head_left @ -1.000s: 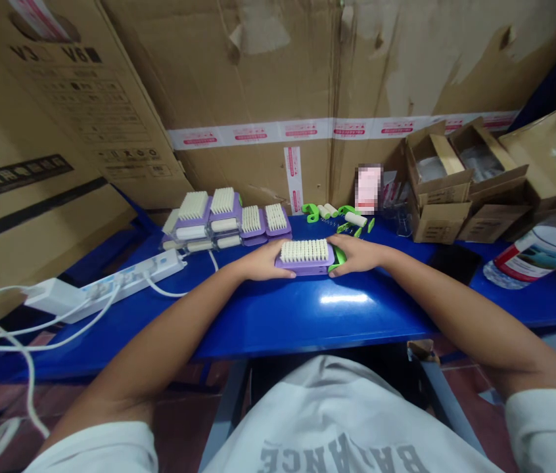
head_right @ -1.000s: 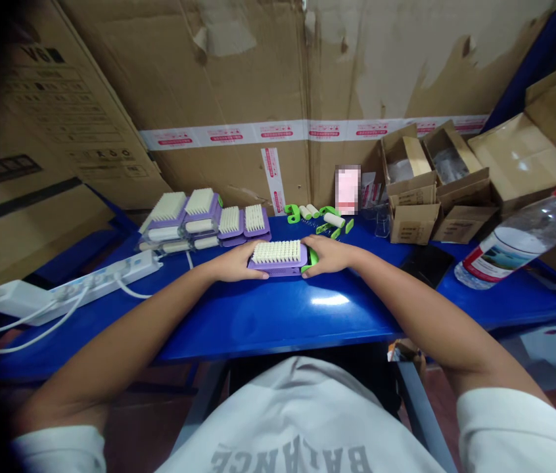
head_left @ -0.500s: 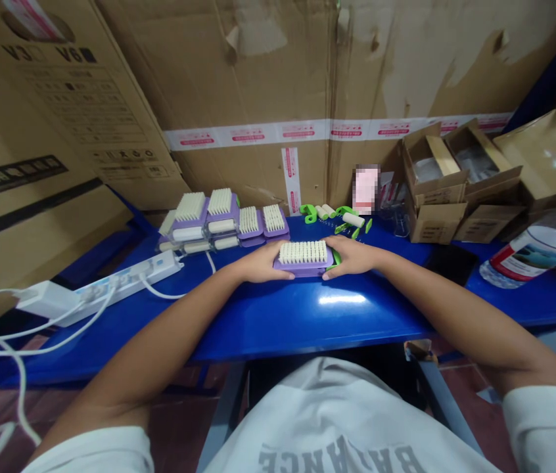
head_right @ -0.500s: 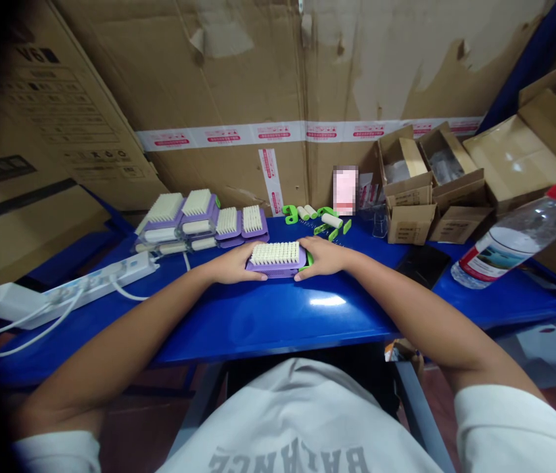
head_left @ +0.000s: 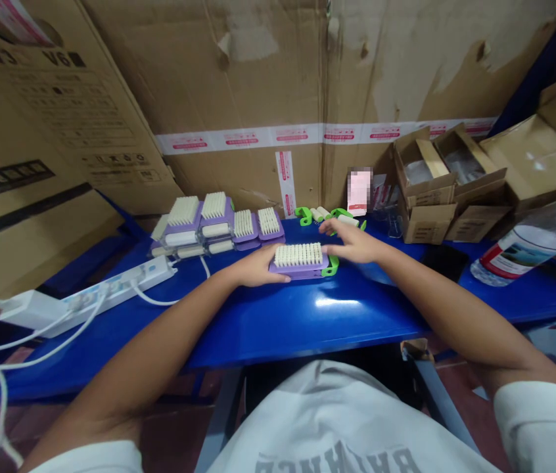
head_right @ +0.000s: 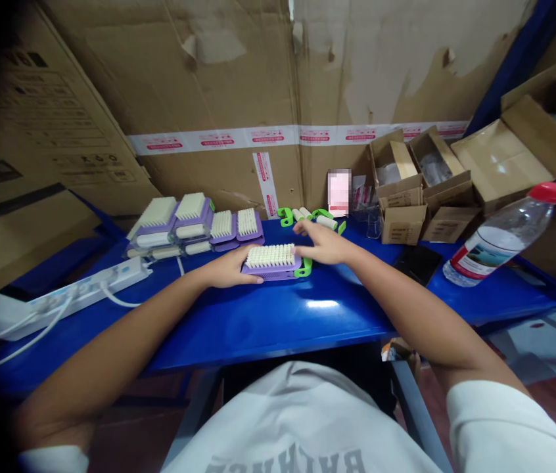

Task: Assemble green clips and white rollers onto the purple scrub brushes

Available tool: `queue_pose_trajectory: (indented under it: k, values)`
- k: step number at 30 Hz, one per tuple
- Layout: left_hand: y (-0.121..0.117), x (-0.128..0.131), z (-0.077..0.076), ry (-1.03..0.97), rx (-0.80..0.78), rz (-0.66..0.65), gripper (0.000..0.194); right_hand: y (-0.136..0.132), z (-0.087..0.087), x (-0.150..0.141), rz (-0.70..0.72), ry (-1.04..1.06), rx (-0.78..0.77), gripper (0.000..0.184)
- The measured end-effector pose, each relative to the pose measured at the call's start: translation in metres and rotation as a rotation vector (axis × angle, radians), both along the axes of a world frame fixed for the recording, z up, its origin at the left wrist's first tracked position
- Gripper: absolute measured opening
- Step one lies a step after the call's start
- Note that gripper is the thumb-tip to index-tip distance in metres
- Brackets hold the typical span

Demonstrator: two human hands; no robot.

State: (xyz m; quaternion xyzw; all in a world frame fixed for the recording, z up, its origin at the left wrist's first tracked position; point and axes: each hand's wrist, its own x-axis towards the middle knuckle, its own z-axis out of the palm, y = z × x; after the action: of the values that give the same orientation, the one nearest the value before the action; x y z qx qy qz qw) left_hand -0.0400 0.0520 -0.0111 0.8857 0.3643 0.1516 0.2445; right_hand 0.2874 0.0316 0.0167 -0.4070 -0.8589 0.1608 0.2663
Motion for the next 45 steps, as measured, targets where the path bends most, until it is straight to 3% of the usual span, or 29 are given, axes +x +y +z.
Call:
queue_pose_trajectory:
  k: [3, 5, 8, 15, 22, 37, 45]
  values:
    - [0.0, -0.001, 0.0, -0.019, -0.009, -0.02, 0.091, 0.022, 0.007, 0.024, -0.307, 0.184, 0.187, 0.034]
    - [0.0, -0.001, 0.0, -0.024, -0.011, -0.032, 0.091, 0.042, 0.008, 0.044, -0.489, 0.273, 0.284, 0.035]
    - [0.001, -0.001, 0.0, -0.005, -0.003, -0.018, 0.092, 0.07, 0.003, 0.07, -0.657, 0.303, 0.281, 0.04]
    - [0.002, -0.001, -0.001, 0.024, 0.013, -0.01, 0.093, 0.106, -0.017, 0.089, -0.679, 0.224, 0.309, 0.049]
    - [0.004, -0.003, -0.005, 0.006, 0.042, -0.032, 0.091, 0.126, -0.013, 0.095, -0.653, 0.215, 0.346, 0.053]
    - [0.005, -0.004, -0.006, 0.012, 0.038, -0.032, 0.094, 0.128, -0.014, 0.094, -0.686, 0.213, 0.311, 0.052]
    - [0.003, -0.003, -0.002, 0.029, 0.006, -0.014, 0.094, 0.122, -0.012, 0.088, -0.681, 0.246, 0.371, 0.052]
